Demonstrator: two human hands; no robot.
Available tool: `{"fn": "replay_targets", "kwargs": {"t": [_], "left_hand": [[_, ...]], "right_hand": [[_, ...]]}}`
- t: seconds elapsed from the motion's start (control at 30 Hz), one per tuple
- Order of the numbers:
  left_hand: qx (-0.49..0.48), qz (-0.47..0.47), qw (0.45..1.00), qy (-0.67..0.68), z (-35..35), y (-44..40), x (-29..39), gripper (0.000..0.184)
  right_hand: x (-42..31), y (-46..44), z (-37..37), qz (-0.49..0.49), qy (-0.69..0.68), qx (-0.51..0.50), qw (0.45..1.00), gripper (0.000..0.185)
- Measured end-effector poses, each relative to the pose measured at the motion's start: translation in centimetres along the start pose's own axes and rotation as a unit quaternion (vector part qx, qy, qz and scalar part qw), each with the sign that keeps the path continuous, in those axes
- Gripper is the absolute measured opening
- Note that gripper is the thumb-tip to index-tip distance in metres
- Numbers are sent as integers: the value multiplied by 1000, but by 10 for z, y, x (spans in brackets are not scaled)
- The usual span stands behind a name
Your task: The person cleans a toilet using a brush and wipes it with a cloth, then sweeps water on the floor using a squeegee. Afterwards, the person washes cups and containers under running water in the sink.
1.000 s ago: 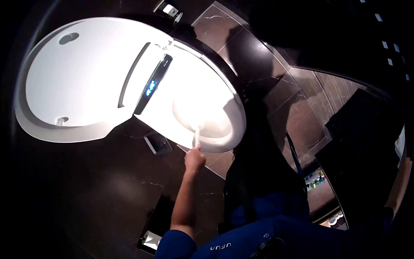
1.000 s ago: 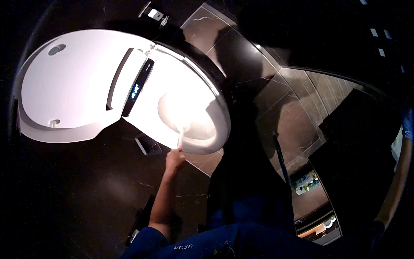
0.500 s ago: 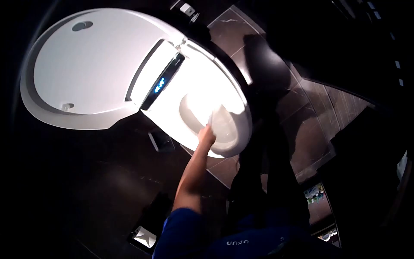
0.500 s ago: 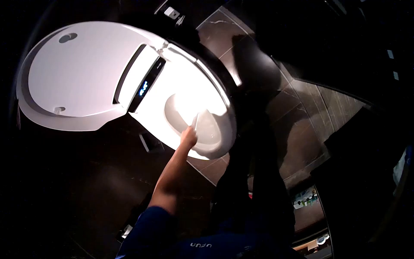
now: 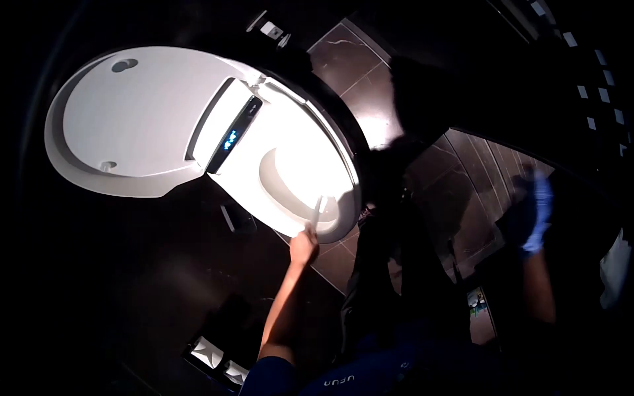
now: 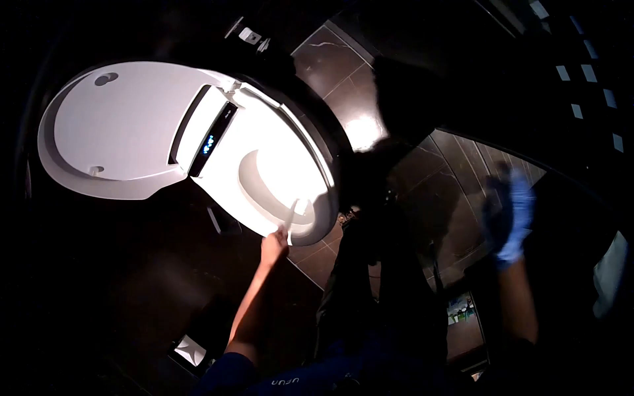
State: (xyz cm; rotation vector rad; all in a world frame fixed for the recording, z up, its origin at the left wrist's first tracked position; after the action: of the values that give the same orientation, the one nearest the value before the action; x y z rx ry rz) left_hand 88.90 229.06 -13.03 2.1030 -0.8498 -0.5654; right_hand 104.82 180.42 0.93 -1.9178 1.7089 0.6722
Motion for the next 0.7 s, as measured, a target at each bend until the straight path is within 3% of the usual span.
{"fn": "replay_targets", "kwargs": {"t": [0.03, 0.07, 0.13, 0.2, 0.27, 0.3, 0.33, 0.4, 0.47, 0.6, 0.7], "left_hand": [[44, -8, 999, 19, -22, -16, 8, 23], [85, -14, 996, 36, -44, -29, 8, 25], [205, 25, 973, 104, -79, -53, -2, 28], [236, 1, 972, -3, -91, -48, -4, 30], [177, -69, 981, -31, -65, -38, -28, 31], [162, -64, 981, -87, -42, -38, -43, 29], [168, 48, 978, -112, -17, -28, -45, 25], [89, 13, 991, -97, 14, -4, -39, 25], [40, 49, 997, -51, 31, 8, -22, 33], [56, 24, 995, -80, 34, 10, -16, 37], [61, 23, 993, -101, 40, 11, -24, 40]], "right_hand": [[-27, 5, 44, -67, -43, -23, 997, 28], [-57, 17, 80, -194, 129, -90, 968, 27], [-85, 26, 128, -155, 31, -143, 977, 25], [-87, 34, 170, -81, -56, -196, 976, 27], [-75, 36, 212, -12, -136, -212, 968, 28], [-60, 37, 237, 38, -208, -191, 958, 27], [-46, 36, 264, 89, -278, -165, 942, 26], [-28, 9, 316, 100, -329, -108, 933, 23], [-34, -37, 369, 64, -386, -114, 913, 19], [-101, -120, 451, -149, -327, -125, 925, 27], [-128, -157, 477, -75, -300, -114, 944, 26]]}}
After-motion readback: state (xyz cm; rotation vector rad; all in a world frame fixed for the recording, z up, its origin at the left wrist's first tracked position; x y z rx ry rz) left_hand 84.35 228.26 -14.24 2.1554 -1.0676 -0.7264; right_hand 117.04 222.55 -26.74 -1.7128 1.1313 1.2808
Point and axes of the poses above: each hand's wrist, its own y-axis away from the middle knuckle, its own z-axis out of the palm, x = y × z, the point moved 10 cm from there along -y, towards the middle knuckle, and after that the axes turned 12 degrees about -z, right-handed, at the moved point
